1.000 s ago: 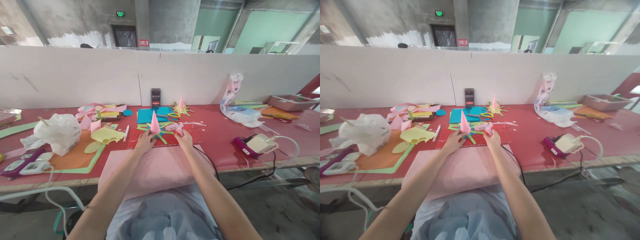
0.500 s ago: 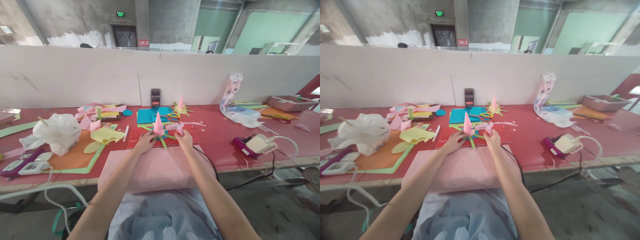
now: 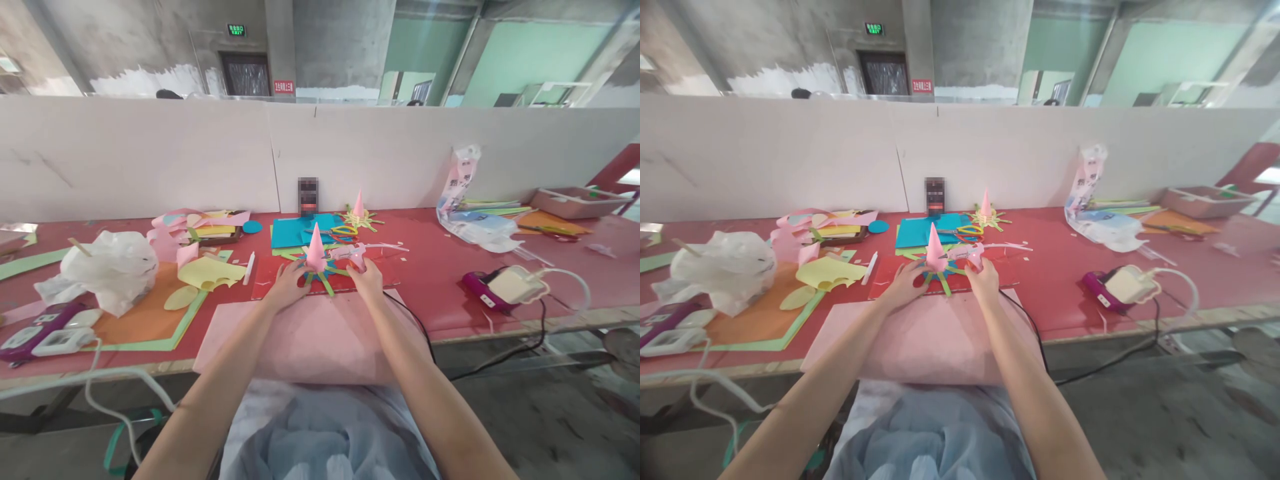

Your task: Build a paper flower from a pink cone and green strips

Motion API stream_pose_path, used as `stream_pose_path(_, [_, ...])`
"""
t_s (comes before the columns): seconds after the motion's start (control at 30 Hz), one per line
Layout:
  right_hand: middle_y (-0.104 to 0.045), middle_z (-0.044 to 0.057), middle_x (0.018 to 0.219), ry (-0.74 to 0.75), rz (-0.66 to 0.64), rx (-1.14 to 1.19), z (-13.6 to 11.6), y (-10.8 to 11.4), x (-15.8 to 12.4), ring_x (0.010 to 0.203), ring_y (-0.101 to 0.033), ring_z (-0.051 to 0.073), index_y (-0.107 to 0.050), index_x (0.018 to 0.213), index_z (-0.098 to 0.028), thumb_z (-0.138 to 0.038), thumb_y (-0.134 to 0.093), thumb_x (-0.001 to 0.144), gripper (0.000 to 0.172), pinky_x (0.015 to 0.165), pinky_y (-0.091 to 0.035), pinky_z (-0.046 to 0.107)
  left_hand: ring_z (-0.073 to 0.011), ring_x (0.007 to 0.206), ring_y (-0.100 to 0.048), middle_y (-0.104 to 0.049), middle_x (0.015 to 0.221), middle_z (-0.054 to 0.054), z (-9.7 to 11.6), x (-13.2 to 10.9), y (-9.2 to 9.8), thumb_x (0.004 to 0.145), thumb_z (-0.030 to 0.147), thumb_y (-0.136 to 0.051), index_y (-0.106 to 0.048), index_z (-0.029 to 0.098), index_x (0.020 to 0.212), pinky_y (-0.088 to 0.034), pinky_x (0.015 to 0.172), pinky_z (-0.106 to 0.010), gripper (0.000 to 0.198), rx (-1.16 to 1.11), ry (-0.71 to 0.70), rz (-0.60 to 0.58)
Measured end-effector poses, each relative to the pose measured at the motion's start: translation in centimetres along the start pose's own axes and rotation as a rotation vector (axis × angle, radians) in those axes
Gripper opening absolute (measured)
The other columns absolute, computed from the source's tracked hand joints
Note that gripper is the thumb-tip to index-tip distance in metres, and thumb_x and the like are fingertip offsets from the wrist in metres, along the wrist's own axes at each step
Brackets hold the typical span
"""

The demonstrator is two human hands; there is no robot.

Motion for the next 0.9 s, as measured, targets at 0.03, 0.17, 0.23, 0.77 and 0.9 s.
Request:
stream_pose_path(0.03, [-0.064,0.008,0.095,0.006,0.001,0.006,-0.1,0.0,0.0,0.088,-0.058,0.022,-0.059,0.106,-0.017,-0.046,-0.058,0.067,0.048,0.079,-0.043,0.032,-0.0258,0.130,-0.034,-0.039,0.140,-0.002,0.1,0.0,0.0,0.074,0.023,-0.056,-0.057,0.032,0.114,-0.012,0.110,-0.055,0.041,-0.009,0.000,0.005])
stream_pose_path(0.17, [-0.063,0.009,0.099,-0.006,0.001,0.010,0.0,0.1,-0.1,0.092,-0.057,0.023,-0.058,0.108,-0.016,-0.045,-0.059,0.067,0.050,0.081,-0.043,0.032,-0.0241,0.126,-0.039,-0.046,0.135,-0.002,-0.2,0.1,0.7,0.072,0.015,-0.055,-0.061,0.029,0.107,-0.016,0.110,-0.052,0.038,-0.047,0.005,0.071])
stream_pose_path(0.23, [-0.063,0.009,0.103,-0.017,-0.001,0.011,0.0,0.1,-0.1,0.096,-0.056,0.023,-0.057,0.111,-0.016,-0.045,-0.059,0.067,0.053,0.083,-0.042,0.032,-0.0238,0.125,-0.041,-0.049,0.132,-0.003,-0.4,0.2,1.0,0.072,0.014,-0.055,-0.063,0.027,0.102,-0.018,0.109,-0.051,0.034,-0.060,0.017,0.091])
stream_pose_path(0.77, [-0.063,0.007,0.090,0.011,-0.012,0.014,-0.3,0.1,-0.2,0.084,-0.057,0.021,-0.059,0.100,-0.017,-0.046,-0.057,0.066,0.045,0.077,-0.042,0.031,-0.0189,0.097,-0.053,-0.056,0.098,-0.004,1.0,-0.1,0.6,0.082,0.028,-0.052,-0.067,0.026,0.100,-0.042,0.089,-0.035,0.024,-0.016,-0.151,0.056])
stream_pose_path(0.9, [-0.063,0.007,0.091,0.017,-0.004,0.008,-0.4,0.1,-0.2,0.085,-0.057,0.021,-0.059,0.101,-0.017,-0.045,-0.057,0.066,0.044,0.076,-0.042,0.030,-0.0201,0.094,-0.051,-0.055,0.094,-0.005,0.6,0.2,0.0,0.084,0.031,-0.050,-0.065,0.027,0.108,-0.042,0.085,-0.036,0.029,0.114,-0.129,0.023])
Point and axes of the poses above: each hand's wrist, its own x-axis towards the middle knuckle, its own y-axis out of the back of the hand, z = x × y, the point moved 8 cm from there along x, towards the middle knuckle
